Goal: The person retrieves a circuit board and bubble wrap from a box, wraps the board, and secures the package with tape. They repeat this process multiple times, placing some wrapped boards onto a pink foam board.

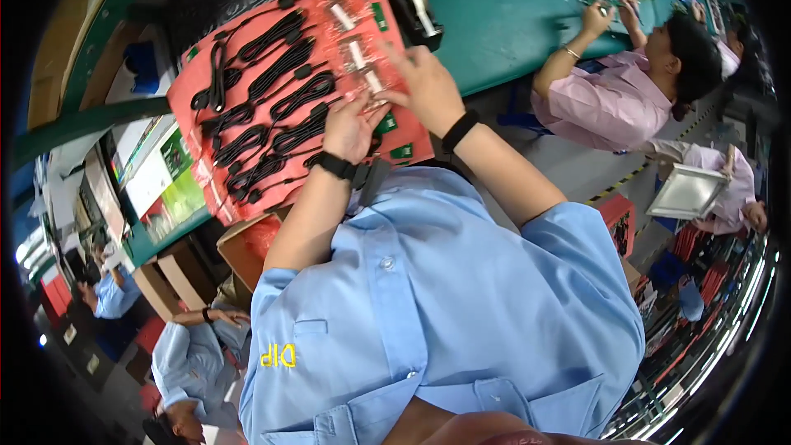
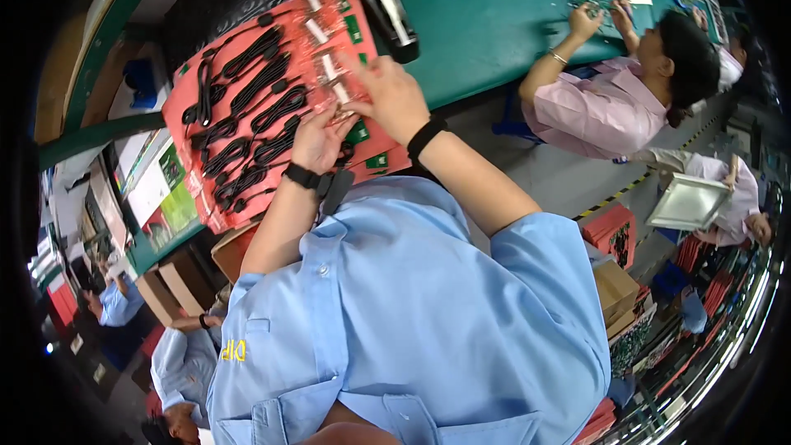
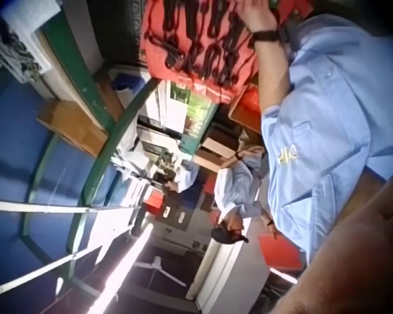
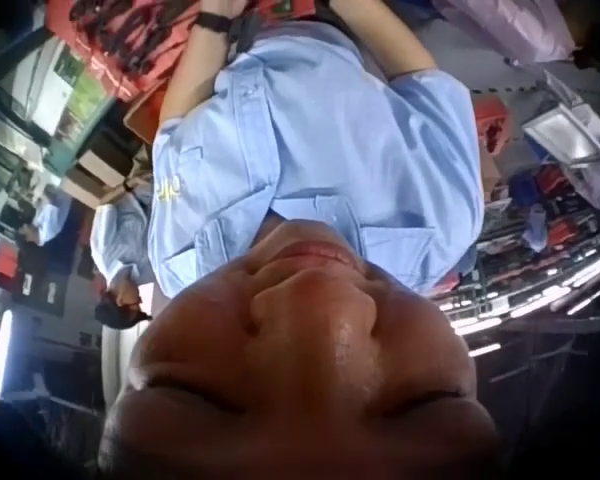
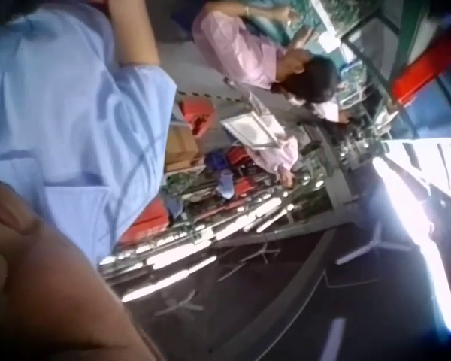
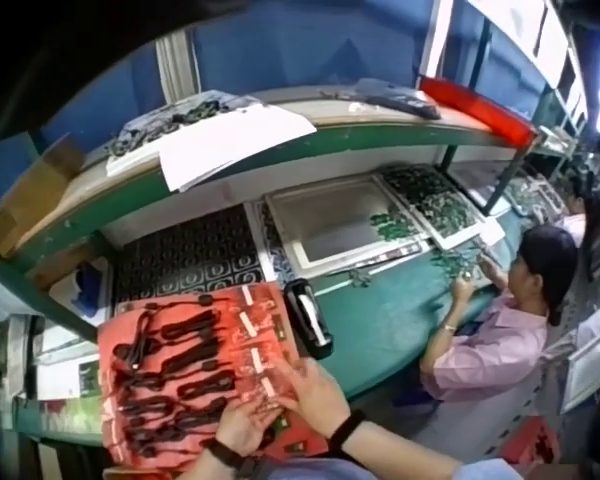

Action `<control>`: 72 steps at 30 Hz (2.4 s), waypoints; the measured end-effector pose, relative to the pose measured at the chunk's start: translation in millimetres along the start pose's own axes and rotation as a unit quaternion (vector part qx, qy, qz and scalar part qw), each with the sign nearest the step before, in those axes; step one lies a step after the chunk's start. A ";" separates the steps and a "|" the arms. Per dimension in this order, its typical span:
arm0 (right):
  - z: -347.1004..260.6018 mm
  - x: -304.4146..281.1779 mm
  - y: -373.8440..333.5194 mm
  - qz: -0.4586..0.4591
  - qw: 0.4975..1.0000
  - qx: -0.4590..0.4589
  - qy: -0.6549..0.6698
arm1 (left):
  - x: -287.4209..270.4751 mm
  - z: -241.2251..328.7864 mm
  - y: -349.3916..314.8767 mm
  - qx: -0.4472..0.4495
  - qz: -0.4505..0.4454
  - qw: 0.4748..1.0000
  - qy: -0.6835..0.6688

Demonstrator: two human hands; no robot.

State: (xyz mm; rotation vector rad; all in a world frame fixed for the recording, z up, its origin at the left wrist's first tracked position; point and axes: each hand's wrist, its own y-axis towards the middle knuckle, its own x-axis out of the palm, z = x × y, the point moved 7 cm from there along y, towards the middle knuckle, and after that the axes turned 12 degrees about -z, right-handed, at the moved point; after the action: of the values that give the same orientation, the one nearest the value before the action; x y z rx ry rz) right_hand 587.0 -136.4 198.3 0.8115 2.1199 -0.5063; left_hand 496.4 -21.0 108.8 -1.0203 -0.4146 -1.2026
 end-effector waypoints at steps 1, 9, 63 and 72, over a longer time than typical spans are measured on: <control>7.9 -10.2 2.4 0.038 0.993 -0.095 -0.054 | 7.2 -4.7 16.0 -0.008 -0.005 1.000 -0.007; -22.0 36.2 51.4 0.076 0.938 -0.315 -0.128 | -36.2 56.5 22.4 -0.079 0.027 0.996 0.017; 16.5 -59.4 -33.0 -0.131 0.981 -0.136 -0.039 | -344.5 -177.6 -414.1 0.218 0.697 0.682 -0.021; -80.5 36.0 -56.8 -0.367 0.860 -0.100 0.342 | -72.1 19.6 -285.5 0.387 0.159 0.905 -0.077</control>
State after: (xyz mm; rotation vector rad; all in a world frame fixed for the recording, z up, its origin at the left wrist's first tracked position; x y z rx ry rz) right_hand 487.1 -116.0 223.1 -0.0086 3.0895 -0.3872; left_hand 217.0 33.6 187.0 -0.4555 -0.7434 -0.5652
